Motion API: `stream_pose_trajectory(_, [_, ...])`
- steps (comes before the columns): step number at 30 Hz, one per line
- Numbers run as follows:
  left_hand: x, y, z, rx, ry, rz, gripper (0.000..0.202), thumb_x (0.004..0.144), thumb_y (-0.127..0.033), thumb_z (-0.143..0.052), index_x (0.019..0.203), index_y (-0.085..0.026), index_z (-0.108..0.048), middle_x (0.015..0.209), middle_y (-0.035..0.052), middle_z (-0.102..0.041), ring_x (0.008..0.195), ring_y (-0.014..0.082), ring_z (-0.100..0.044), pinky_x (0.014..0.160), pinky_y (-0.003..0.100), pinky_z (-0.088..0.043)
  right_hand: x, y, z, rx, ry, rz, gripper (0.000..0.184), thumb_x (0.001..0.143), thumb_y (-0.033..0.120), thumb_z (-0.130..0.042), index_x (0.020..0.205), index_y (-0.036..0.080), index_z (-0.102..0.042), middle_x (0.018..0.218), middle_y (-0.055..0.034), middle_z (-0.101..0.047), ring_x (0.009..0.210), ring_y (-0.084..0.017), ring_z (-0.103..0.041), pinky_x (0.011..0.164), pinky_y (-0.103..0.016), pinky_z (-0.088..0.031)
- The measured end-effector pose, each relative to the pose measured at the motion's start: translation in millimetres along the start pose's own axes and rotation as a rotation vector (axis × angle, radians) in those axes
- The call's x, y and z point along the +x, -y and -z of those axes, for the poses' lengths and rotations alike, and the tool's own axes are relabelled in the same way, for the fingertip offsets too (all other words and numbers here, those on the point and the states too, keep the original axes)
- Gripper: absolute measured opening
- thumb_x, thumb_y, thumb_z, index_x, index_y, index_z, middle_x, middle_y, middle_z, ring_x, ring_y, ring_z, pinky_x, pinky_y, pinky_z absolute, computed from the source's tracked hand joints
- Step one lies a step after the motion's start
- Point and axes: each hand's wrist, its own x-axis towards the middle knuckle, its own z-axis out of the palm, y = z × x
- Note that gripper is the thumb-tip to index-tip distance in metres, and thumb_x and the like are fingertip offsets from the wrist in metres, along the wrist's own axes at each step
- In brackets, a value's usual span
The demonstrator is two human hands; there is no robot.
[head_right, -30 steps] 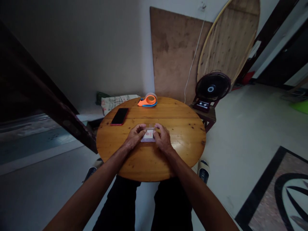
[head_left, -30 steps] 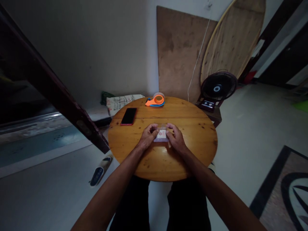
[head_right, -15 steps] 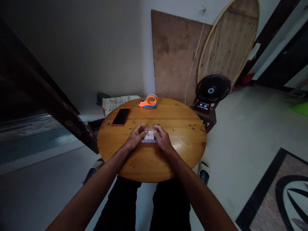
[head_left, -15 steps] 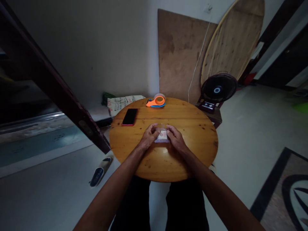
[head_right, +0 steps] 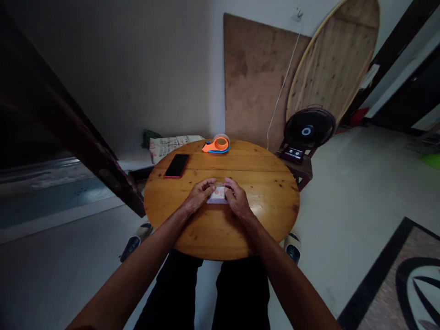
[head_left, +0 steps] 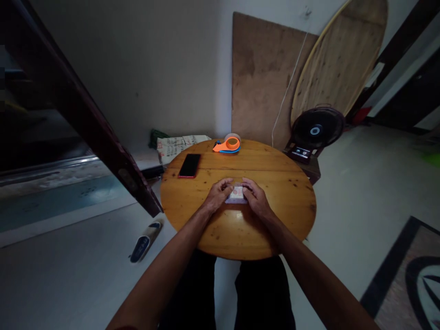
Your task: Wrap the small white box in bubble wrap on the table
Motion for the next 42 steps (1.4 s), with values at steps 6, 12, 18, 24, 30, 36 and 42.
stream_pose_trajectory(6, [-4,-6,-0.2,0.051,0.043,-0.030,0.050,0.067,-0.041,-0.075,0.106,-0.013,-0.063,0.093,0.0043,-0.067,0.073,0.0108,-0.058,0.069,0.022,-0.045,1,2,0,-0.034,0.026,0.051,0.040,0.086,0.033,-0.051,0.123,0.020,-0.058,0.110,-0.0104,-0.069,0.103,-0.022,-0.065,0.084,-0.036,-0.053])
stream_pose_trajectory(12, [-6,-9,-0.4,0.038,0.107,-0.036,0.054,0.068,-0.043,-0.075,0.112,-0.014,-0.061,0.105,0.0071,-0.067,0.083,0.0135,-0.061,0.076,0.023,-0.047,2,8,2,-0.108,0.052,0.144,0.038,0.086,0.027,-0.050,0.122,0.021,-0.059,0.112,-0.0096,-0.068,0.103,-0.022,-0.064,0.089,-0.040,-0.051])
stream_pose_trajectory(18, [-4,-6,-0.2,0.008,0.062,-0.001,0.055,0.066,-0.040,-0.077,0.111,-0.012,-0.061,0.097,0.0065,-0.068,0.076,0.0120,-0.060,0.071,0.023,-0.046,0,8,1,-0.129,0.024,0.102,0.040,0.087,0.030,-0.050,0.125,0.019,-0.056,0.113,-0.0112,-0.067,0.104,-0.023,-0.063,0.088,-0.039,-0.051])
stream_pose_trajectory(24, [-3,-5,-0.2,0.020,0.046,-0.003,0.052,0.067,-0.038,-0.076,0.111,-0.013,-0.062,0.091,0.0043,-0.067,0.073,0.0110,-0.059,0.069,0.022,-0.046,3,10,5,-0.040,-0.050,0.057,0.037,0.086,0.033,-0.051,0.120,0.020,-0.058,0.114,-0.0103,-0.066,0.103,-0.022,-0.062,0.086,-0.038,-0.050])
stream_pose_trajectory(30, [-2,-3,-0.2,0.007,0.052,-0.011,0.052,0.068,-0.038,-0.076,0.110,-0.013,-0.060,0.089,0.0035,-0.065,0.070,0.0099,-0.057,0.066,0.021,-0.044,7,18,9,-0.127,-0.058,0.003,0.033,0.083,0.035,-0.055,0.110,0.020,-0.065,0.108,-0.0089,-0.068,0.096,-0.023,-0.063,0.080,-0.038,-0.051])
stream_pose_trajectory(36, [-1,-2,-0.5,0.017,0.078,-0.034,0.053,0.067,-0.041,-0.075,0.109,-0.013,-0.060,0.086,0.0025,-0.063,0.068,0.0092,-0.054,0.063,0.020,-0.042,25,28,4,-0.371,-0.018,0.219,0.023,0.078,0.026,-0.056,0.097,0.022,-0.068,0.109,-0.0077,-0.067,0.104,-0.024,-0.060,0.094,-0.042,-0.045])
stream_pose_trajectory(42, [1,0,0.0,0.079,0.094,-0.081,0.045,0.072,-0.041,-0.068,0.106,-0.012,-0.061,0.078,0.0008,-0.061,0.063,0.0079,-0.050,0.060,0.020,-0.038,24,41,0,-0.590,-0.002,0.288,0.017,0.081,0.020,-0.053,0.083,0.023,-0.070,0.116,-0.0060,-0.065,0.108,-0.025,-0.056,0.094,-0.042,-0.039])
